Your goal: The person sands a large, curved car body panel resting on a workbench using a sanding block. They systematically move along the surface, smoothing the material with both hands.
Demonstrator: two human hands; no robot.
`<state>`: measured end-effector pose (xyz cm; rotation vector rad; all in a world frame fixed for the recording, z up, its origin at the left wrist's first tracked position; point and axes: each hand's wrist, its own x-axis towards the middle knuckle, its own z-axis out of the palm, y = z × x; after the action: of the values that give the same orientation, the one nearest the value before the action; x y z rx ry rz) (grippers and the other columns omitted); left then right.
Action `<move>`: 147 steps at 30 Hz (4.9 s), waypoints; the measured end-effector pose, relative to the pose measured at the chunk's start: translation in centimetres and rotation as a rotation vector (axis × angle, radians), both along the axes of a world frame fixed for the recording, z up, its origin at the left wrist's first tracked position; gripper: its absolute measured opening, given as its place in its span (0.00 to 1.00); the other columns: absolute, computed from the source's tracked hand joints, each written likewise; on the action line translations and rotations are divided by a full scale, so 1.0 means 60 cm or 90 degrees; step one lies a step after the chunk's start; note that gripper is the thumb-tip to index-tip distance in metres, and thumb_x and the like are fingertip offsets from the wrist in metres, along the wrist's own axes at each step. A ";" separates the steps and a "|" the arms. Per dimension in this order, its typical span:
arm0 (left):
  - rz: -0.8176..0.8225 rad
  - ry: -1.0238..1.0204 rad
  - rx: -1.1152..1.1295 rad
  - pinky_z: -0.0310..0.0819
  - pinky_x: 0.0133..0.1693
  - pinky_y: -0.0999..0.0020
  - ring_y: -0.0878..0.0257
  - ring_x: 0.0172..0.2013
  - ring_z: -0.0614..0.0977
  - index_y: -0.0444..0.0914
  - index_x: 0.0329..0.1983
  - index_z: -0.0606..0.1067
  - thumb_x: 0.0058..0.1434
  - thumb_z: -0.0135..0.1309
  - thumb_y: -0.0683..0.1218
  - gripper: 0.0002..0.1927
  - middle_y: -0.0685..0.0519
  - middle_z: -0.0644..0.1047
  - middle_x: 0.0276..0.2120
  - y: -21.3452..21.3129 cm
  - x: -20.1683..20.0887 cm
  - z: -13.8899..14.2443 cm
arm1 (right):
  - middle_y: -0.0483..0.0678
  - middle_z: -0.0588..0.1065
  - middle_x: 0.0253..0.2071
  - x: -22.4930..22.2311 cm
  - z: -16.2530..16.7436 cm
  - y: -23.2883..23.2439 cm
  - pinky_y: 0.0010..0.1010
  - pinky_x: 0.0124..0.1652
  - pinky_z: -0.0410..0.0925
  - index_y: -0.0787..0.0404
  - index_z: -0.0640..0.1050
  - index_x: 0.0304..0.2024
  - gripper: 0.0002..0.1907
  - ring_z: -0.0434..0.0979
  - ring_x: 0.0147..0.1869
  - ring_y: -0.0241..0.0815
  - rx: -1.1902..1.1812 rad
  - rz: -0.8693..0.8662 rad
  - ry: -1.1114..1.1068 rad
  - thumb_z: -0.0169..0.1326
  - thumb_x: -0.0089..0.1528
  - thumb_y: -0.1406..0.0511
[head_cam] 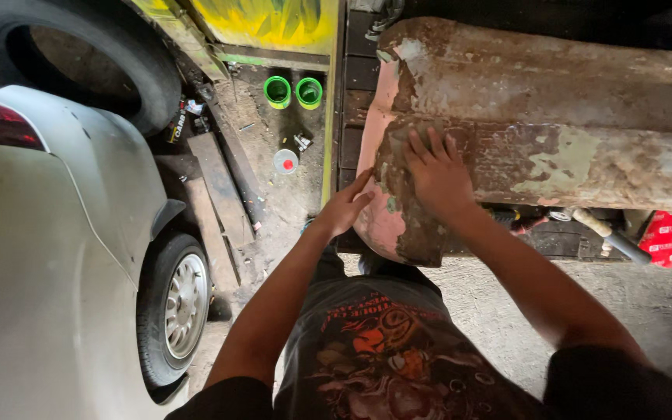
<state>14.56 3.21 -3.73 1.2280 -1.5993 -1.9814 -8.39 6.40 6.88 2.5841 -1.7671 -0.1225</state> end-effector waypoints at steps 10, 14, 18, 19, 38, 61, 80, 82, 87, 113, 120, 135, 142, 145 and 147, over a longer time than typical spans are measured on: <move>0.030 0.067 0.030 0.49 0.71 0.65 0.57 0.75 0.60 0.43 0.78 0.57 0.73 0.32 0.64 0.35 0.48 0.62 0.75 0.005 0.003 -0.015 | 0.53 0.64 0.74 -0.003 -0.009 0.020 0.59 0.71 0.52 0.60 0.73 0.65 0.28 0.60 0.77 0.59 -0.032 -0.002 0.116 0.48 0.63 0.62; 0.011 0.049 0.000 0.46 0.71 0.65 0.57 0.75 0.57 0.43 0.78 0.56 0.73 0.28 0.65 0.36 0.49 0.59 0.76 0.001 0.007 -0.013 | 0.48 0.66 0.73 -0.001 -0.017 0.025 0.69 0.71 0.48 0.55 0.73 0.67 0.27 0.61 0.77 0.57 -0.039 0.001 0.076 0.48 0.64 0.61; 0.029 0.130 0.057 0.43 0.72 0.64 0.57 0.77 0.54 0.41 0.78 0.56 0.72 0.30 0.65 0.37 0.49 0.57 0.77 0.000 0.006 -0.021 | 0.42 0.66 0.74 0.003 -0.013 0.032 0.78 0.67 0.47 0.51 0.73 0.68 0.26 0.63 0.77 0.58 -0.083 -0.051 0.063 0.47 0.66 0.60; 0.025 0.124 0.045 0.44 0.72 0.64 0.57 0.76 0.55 0.41 0.78 0.55 0.73 0.29 0.65 0.37 0.49 0.57 0.77 0.000 0.006 -0.024 | 0.44 0.66 0.74 0.004 -0.012 0.033 0.78 0.67 0.46 0.53 0.72 0.68 0.26 0.63 0.77 0.60 -0.084 -0.070 0.030 0.46 0.67 0.59; 0.014 0.136 -0.018 0.45 0.72 0.63 0.55 0.75 0.59 0.41 0.76 0.61 0.74 0.25 0.66 0.37 0.45 0.63 0.74 -0.010 0.009 -0.017 | 0.49 0.64 0.76 -0.013 -0.027 0.016 0.76 0.69 0.49 0.54 0.71 0.71 0.26 0.56 0.81 0.61 -0.057 -0.089 0.067 0.45 0.70 0.59; 0.073 -0.064 -0.052 0.66 0.63 0.55 0.49 0.64 0.74 0.51 0.70 0.71 0.69 0.24 0.71 0.39 0.43 0.74 0.65 -0.029 -0.015 0.038 | 0.52 0.67 0.74 -0.038 -0.026 0.009 0.70 0.68 0.49 0.61 0.75 0.66 0.24 0.62 0.76 0.64 -0.075 -0.053 -0.118 0.48 0.68 0.63; 0.063 0.084 -0.195 0.66 0.62 0.60 0.48 0.55 0.78 0.39 0.67 0.74 0.77 0.33 0.60 0.30 0.42 0.80 0.49 -0.181 -0.039 0.028 | 0.43 0.63 0.74 0.015 -0.015 0.012 0.76 0.66 0.47 0.51 0.71 0.66 0.30 0.57 0.78 0.56 -0.005 -0.121 -0.004 0.48 0.60 0.58; 0.049 0.111 -0.302 0.64 0.65 0.60 0.49 0.62 0.75 0.38 0.65 0.74 0.79 0.34 0.56 0.25 0.42 0.76 0.58 -0.194 -0.043 0.025 | 0.44 0.63 0.73 0.024 -0.022 0.010 0.77 0.65 0.47 0.53 0.72 0.68 0.31 0.57 0.76 0.56 -0.001 -0.176 -0.041 0.49 0.60 0.57; -0.001 0.189 -0.385 0.64 0.68 0.59 0.47 0.66 0.74 0.39 0.65 0.73 0.76 0.41 0.50 0.20 0.43 0.72 0.64 -0.201 -0.043 0.033 | 0.42 0.65 0.75 0.066 0.039 0.023 0.72 0.69 0.49 0.51 0.73 0.66 0.27 0.60 0.79 0.55 -0.018 -0.214 -0.017 0.51 0.64 0.57; -0.046 0.154 -0.304 0.42 0.76 0.62 0.53 0.78 0.56 0.35 0.77 0.61 0.79 0.22 0.60 0.34 0.45 0.58 0.78 -0.150 -0.045 0.029 | 0.47 0.59 0.76 0.071 -0.018 0.063 0.78 0.65 0.42 0.58 0.69 0.69 0.37 0.51 0.79 0.61 0.008 -0.267 -0.069 0.49 0.63 0.47; -0.058 0.199 -0.204 0.42 0.75 0.64 0.55 0.78 0.53 0.34 0.78 0.57 0.78 0.22 0.63 0.37 0.47 0.53 0.79 -0.153 -0.051 0.042 | 0.50 0.54 0.80 0.085 0.007 0.043 0.71 0.71 0.43 0.63 0.63 0.75 0.42 0.47 0.81 0.67 -0.042 -0.224 -0.179 0.44 0.67 0.43; -0.073 0.241 -0.212 0.41 0.76 0.63 0.55 0.79 0.53 0.33 0.77 0.59 0.80 0.24 0.59 0.33 0.45 0.55 0.79 -0.151 -0.015 0.002 | 0.45 0.48 0.81 0.106 0.032 0.033 0.76 0.68 0.36 0.54 0.56 0.76 0.48 0.39 0.82 0.65 0.053 -0.275 -0.068 0.40 0.62 0.36; -0.068 0.249 -0.197 0.42 0.75 0.61 0.54 0.78 0.52 0.33 0.77 0.59 0.79 0.27 0.59 0.33 0.44 0.53 0.79 -0.153 -0.026 -0.006 | 0.49 0.48 0.81 0.096 0.015 0.025 0.79 0.67 0.37 0.60 0.57 0.77 0.50 0.41 0.81 0.67 0.021 -0.304 -0.051 0.42 0.64 0.36; -0.082 0.216 -0.224 0.42 0.75 0.61 0.53 0.78 0.54 0.34 0.77 0.60 0.79 0.27 0.60 0.34 0.43 0.55 0.78 -0.156 -0.022 -0.007 | 0.50 0.48 0.79 0.102 0.023 0.019 0.79 0.65 0.38 0.60 0.58 0.75 0.50 0.41 0.80 0.69 0.035 -0.304 -0.031 0.42 0.61 0.35; -0.080 0.236 -0.207 0.43 0.75 0.61 0.53 0.78 0.55 0.34 0.77 0.59 0.79 0.28 0.61 0.34 0.43 0.55 0.78 -0.157 -0.020 -0.008 | 0.51 0.51 0.78 0.108 0.031 0.020 0.79 0.63 0.39 0.58 0.60 0.73 0.51 0.43 0.79 0.69 0.066 -0.297 -0.004 0.43 0.58 0.34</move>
<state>13.35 -6.21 -4.19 0.6125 -1.7428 -1.7923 -1.93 7.62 8.74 2.1767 -2.3899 -0.2132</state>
